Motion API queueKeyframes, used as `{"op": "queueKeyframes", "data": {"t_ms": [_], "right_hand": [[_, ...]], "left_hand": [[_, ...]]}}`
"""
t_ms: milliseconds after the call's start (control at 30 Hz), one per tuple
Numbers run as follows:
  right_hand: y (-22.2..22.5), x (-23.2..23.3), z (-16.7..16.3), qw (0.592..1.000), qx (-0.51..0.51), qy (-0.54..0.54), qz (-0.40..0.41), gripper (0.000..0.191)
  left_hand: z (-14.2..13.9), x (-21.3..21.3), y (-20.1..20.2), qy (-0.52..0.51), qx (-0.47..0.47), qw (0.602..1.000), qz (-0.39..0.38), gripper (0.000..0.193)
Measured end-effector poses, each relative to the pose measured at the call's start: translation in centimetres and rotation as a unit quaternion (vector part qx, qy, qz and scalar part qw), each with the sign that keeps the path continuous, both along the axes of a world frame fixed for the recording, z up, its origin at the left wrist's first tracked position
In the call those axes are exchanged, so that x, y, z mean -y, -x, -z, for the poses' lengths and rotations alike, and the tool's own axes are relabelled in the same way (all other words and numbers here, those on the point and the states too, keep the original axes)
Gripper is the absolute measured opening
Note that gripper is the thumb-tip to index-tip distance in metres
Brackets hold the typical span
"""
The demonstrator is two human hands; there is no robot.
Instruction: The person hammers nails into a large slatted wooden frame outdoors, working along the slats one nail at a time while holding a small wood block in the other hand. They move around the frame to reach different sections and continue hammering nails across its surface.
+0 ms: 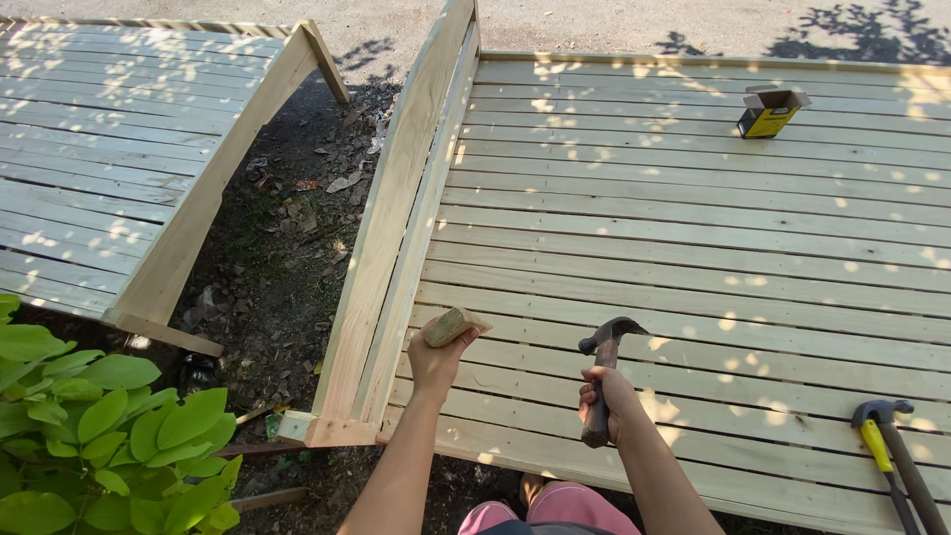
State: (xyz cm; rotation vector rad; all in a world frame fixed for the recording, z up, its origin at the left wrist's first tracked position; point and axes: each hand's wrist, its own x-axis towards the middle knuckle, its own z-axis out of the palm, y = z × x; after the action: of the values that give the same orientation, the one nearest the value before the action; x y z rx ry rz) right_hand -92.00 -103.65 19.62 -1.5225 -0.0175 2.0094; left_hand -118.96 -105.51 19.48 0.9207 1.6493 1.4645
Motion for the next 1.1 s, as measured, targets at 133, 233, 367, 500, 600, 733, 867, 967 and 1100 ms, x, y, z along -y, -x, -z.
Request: {"op": "queueKeyframes", "data": {"t_ms": [133,233,367,500,600,733,867,967,1100], "right_hand": [[-0.1,-1.9,1.7,1.000,0.004,0.009,-0.023,0.011],[-0.6,-2.9,3.2,0.999,-0.012,0.008,-0.046,0.013],[-0.7,-3.4,4.5,0.998,0.009,0.000,-0.055,0.012],[-1.0,-2.9,5.1,1.000,0.003,-0.010,-0.017,0.019],[-0.8,-1.4,5.0,1.000,0.009,-0.025,0.000,0.030],[2.2,1.5,5.3,0.997,-0.043,0.056,0.016,0.042],[5.7,4.8,6.5,0.998,-0.044,0.030,0.030,0.050],[6.9,7.1,7.5,0.999,0.036,0.032,-0.009,0.049],[7.2,9.9,8.4,0.994,0.102,0.039,-0.010,0.046]], "left_hand": [[2.1,-1.4,1.0,0.001,-0.057,0.998,0.002,0.024],[4.4,-1.4,0.6,-0.015,-0.043,0.999,0.020,0.028],[6.5,-0.9,-0.1,0.057,-0.031,0.998,0.013,0.031],[7.9,-0.1,-0.3,0.100,-0.063,0.992,0.053,0.033],[8.9,0.6,-0.7,0.124,-0.087,0.985,0.083,0.032],[10.1,1.5,-0.8,0.169,-0.165,0.958,0.160,0.034],[10.9,3.0,-0.3,0.142,-0.164,0.947,0.238,0.039],[11.4,4.4,1.5,0.160,-0.176,0.934,0.268,0.040],[12.6,4.9,3.1,0.192,-0.111,0.936,0.272,0.040]]}}
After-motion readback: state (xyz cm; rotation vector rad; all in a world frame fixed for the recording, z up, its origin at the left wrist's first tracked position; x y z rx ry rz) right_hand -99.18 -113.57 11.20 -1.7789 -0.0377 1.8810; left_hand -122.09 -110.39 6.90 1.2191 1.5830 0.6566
